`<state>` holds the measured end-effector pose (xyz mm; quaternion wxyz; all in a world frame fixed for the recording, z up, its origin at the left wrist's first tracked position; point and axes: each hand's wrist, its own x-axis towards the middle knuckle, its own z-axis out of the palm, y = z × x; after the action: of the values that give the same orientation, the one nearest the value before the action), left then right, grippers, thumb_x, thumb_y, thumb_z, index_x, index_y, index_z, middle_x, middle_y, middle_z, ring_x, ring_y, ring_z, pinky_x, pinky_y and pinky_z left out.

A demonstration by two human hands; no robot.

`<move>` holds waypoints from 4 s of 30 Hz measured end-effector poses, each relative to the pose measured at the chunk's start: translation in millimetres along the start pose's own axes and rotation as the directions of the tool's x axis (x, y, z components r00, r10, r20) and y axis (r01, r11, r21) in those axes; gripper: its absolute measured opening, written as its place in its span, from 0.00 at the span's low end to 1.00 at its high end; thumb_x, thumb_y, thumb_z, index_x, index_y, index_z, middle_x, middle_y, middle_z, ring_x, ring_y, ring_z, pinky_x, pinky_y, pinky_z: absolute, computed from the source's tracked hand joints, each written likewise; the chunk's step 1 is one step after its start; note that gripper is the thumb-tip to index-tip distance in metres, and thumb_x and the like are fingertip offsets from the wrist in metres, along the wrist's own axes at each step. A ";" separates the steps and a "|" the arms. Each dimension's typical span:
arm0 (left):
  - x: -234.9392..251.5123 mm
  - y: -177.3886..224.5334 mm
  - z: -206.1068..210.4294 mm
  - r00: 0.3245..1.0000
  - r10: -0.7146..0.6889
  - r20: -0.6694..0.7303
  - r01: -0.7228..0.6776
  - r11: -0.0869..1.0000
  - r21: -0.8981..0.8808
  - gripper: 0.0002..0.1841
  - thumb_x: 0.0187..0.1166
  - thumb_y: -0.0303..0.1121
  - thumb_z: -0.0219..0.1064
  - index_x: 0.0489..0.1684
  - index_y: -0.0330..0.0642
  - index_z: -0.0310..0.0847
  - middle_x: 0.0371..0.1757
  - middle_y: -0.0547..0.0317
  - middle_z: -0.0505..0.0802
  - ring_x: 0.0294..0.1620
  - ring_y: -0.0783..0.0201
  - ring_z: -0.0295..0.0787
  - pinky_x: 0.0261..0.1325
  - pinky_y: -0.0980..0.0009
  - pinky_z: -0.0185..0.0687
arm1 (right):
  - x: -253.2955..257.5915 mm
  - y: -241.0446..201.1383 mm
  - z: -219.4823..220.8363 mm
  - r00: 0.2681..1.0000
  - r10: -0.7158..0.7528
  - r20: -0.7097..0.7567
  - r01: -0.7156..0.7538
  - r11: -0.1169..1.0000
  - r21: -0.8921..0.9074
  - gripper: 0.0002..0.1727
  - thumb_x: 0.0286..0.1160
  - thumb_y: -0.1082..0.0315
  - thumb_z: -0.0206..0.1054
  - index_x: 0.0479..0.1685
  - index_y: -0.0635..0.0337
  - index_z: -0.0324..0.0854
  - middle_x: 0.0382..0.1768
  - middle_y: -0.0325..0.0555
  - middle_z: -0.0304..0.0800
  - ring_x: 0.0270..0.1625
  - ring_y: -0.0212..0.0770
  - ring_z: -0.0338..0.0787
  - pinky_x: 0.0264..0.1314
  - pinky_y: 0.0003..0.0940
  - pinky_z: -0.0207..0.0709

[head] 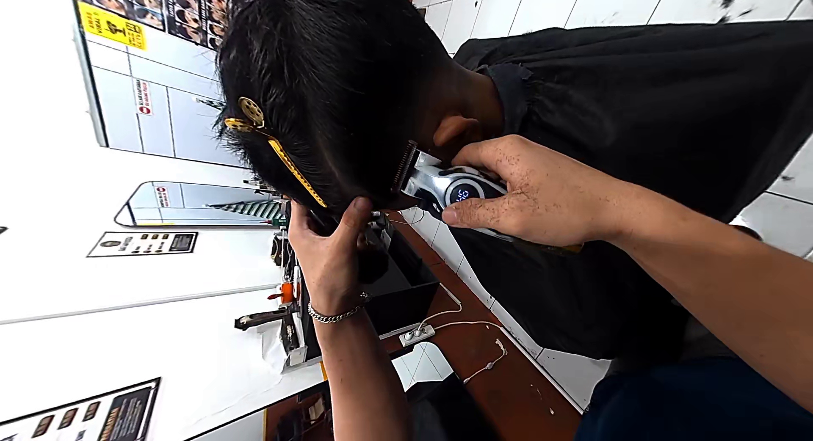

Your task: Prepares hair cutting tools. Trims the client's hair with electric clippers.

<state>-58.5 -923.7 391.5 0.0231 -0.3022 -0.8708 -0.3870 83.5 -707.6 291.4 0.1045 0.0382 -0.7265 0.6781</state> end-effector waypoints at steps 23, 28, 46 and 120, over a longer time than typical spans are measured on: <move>-1.1 2.0 0.3 1.000 -0.027 0.011 0.028 1.000 -0.011 0.21 0.68 0.43 0.78 0.53 0.53 0.73 0.22 0.72 0.83 0.13 0.74 0.77 0.17 0.78 0.80 | -2.2 -1.6 -2.5 0.999 0.037 0.038 -0.037 0.999 0.000 0.14 0.78 0.51 0.70 0.44 0.52 0.84 0.27 0.33 0.82 0.29 0.27 0.82 0.28 0.28 0.73; -1.8 3.5 1.2 1.000 -0.022 0.014 0.023 1.000 -0.015 0.19 0.70 0.41 0.77 0.54 0.52 0.74 0.22 0.71 0.83 0.13 0.74 0.76 0.17 0.78 0.80 | -0.8 -0.3 -6.3 1.000 0.002 -0.012 -0.001 0.999 0.035 0.15 0.79 0.50 0.69 0.43 0.53 0.85 0.25 0.33 0.81 0.27 0.26 0.80 0.28 0.27 0.71; -28.2 3.4 -3.9 0.997 -0.026 -0.066 0.033 0.993 0.111 0.30 0.71 0.43 0.74 0.67 0.40 0.65 0.33 0.70 0.81 0.17 0.76 0.77 0.20 0.78 0.81 | -14.3 0.6 -9.8 0.974 -0.152 0.168 0.130 0.982 0.137 0.12 0.76 0.59 0.73 0.45 0.58 0.86 0.29 0.37 0.85 0.31 0.27 0.83 0.31 0.27 0.76; -64.5 12.5 107.6 0.879 0.268 0.394 -0.461 0.277 0.843 0.19 0.68 0.48 0.67 0.16 0.42 0.84 0.17 0.52 0.87 0.19 0.50 0.89 0.16 0.55 0.73 | 9.6 -5.4 -33.5 0.990 0.015 0.140 -0.037 0.986 0.162 0.13 0.82 0.54 0.69 0.42 0.54 0.86 0.22 0.32 0.82 0.23 0.23 0.80 0.24 0.22 0.71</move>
<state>21.8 -876.0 306.8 0.1992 -0.4608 -0.8394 0.2084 78.5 -673.9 300.7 0.0414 0.0841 -0.6740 0.7328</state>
